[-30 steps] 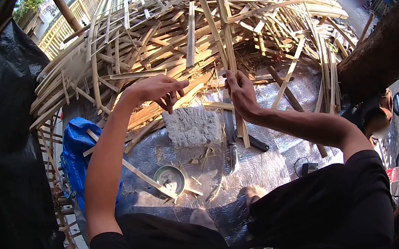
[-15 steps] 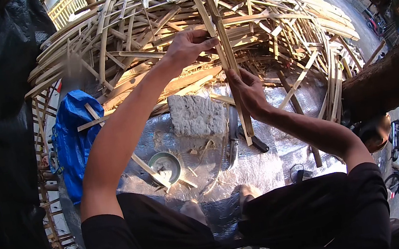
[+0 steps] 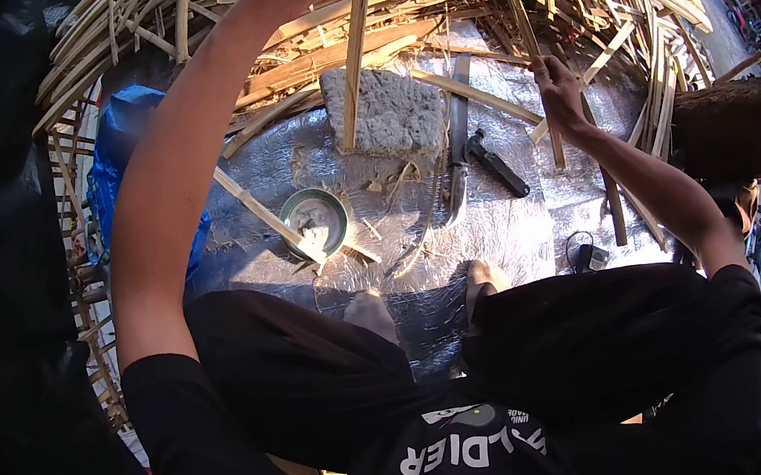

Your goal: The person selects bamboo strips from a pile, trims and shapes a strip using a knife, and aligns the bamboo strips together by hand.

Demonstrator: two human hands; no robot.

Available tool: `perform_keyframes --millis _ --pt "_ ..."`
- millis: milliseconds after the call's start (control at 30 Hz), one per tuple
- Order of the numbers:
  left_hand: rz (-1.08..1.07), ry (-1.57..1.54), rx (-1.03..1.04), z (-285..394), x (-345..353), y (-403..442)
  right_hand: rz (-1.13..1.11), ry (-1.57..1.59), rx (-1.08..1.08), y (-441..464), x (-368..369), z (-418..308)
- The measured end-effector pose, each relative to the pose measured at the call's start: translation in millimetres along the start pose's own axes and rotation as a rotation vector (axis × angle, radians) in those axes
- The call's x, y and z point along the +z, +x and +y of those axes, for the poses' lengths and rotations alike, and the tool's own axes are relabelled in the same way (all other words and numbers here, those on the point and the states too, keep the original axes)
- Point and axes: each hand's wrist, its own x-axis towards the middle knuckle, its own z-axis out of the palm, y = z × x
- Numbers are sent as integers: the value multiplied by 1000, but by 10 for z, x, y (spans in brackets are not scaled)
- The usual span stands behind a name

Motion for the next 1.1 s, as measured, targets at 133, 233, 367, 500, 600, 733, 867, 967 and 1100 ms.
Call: perform_keyframes --millis 133,233,367,500,600,733,867,967,1100 --pt "93 -17 27 -138 -110 11 -82 -210 119 -143 -332 386" --pt "177 -55 6 19 -114 -62 209 -611 -69 -290 -305 768" --pt "322 -195 69 -7 -81 9 -173 -451 -234 -550 -247 523" --pt "542 28 181 45 -28 26 -1013 -784 245 -857 248 -174" --pt "604 47 56 40 6 -7 -1204 -572 439 -960 543 -29" --pt "511 20 25 4 42 -127 -1177 -299 613 -830 749 -96" --pt "367 -102 84 -84 -22 -228 -1178 -285 600 -770 832 -176" --pt "346 -167 61 -18 -86 -267 -1164 -246 628 -813 922 -163" --pt "381 -199 16 90 -159 -320 -905 -185 773 -1013 921 -95"
